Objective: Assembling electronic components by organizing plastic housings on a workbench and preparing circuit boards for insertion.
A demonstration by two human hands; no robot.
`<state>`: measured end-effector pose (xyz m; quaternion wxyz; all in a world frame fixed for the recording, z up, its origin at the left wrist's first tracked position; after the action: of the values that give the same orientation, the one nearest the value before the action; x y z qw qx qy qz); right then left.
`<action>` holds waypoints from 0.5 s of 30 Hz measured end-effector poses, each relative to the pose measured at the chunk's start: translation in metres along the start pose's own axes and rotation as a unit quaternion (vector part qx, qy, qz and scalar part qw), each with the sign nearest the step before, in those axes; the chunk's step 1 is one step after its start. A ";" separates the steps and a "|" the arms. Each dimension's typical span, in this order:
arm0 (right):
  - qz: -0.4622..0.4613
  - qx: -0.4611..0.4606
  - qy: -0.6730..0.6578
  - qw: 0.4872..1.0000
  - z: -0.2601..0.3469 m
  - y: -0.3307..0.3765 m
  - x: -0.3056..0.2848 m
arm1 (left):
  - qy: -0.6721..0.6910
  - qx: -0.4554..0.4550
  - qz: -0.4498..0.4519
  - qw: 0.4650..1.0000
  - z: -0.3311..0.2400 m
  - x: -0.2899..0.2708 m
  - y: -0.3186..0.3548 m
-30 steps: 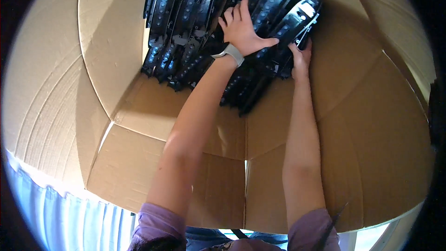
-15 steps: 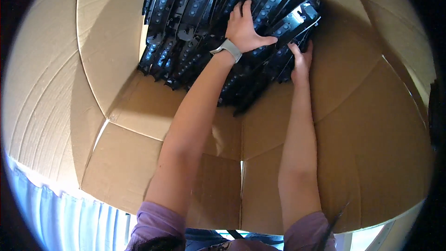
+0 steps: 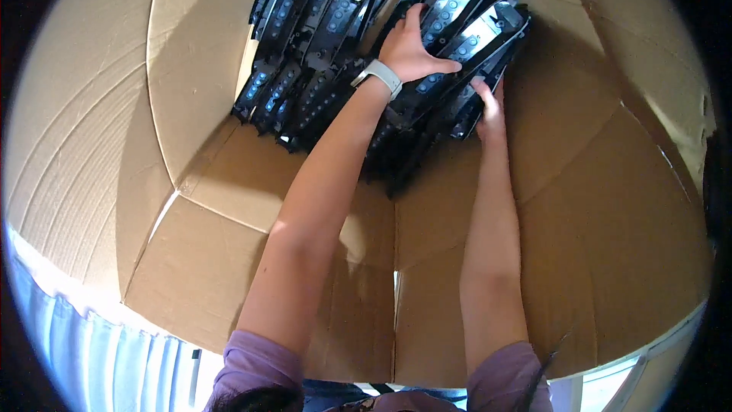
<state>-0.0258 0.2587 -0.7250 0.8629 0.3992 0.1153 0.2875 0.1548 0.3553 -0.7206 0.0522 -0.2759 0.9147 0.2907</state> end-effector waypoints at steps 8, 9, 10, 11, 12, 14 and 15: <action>0.042 0.001 -0.033 0.999 -0.010 -0.005 -0.002 | 0.109 -0.017 -0.004 0.994 -0.001 0.001 0.004; 0.036 -0.004 -0.030 0.999 -0.009 -0.007 0.001 | 0.106 -0.014 -0.004 0.994 0.001 0.003 0.003; 0.037 -0.003 -0.039 0.999 -0.012 -0.010 -0.001 | 0.081 -0.004 -0.019 0.996 0.003 0.006 0.002; 0.038 -0.007 -0.042 0.998 -0.011 -0.011 -0.001 | 0.057 0.007 -0.035 0.998 0.004 0.009 0.001; 0.040 -0.006 -0.042 0.998 -0.012 -0.009 -0.002 | 0.074 -0.002 -0.030 0.997 0.003 0.010 -0.001; 0.027 -0.003 -0.023 0.999 -0.012 -0.010 -0.001 | 0.075 -0.002 -0.033 0.997 0.003 0.009 -0.002; 0.027 -0.004 -0.022 0.999 -0.013 -0.009 -0.003 | 0.079 -0.003 -0.035 0.996 0.001 0.009 -0.002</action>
<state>-0.0300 0.2607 -0.7404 0.8588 0.4051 0.0846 0.3020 0.1481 0.3502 -0.7252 -0.0111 -0.3300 0.9048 0.2687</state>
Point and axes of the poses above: each hand's wrist, its own y-axis away from the middle knuckle, its own x-axis out of the palm, z = x × y, the point moved 1 cm from there along -y, towards the middle knuckle, and after that the axes turned 9 degrees about y, right-handed, at the moved point
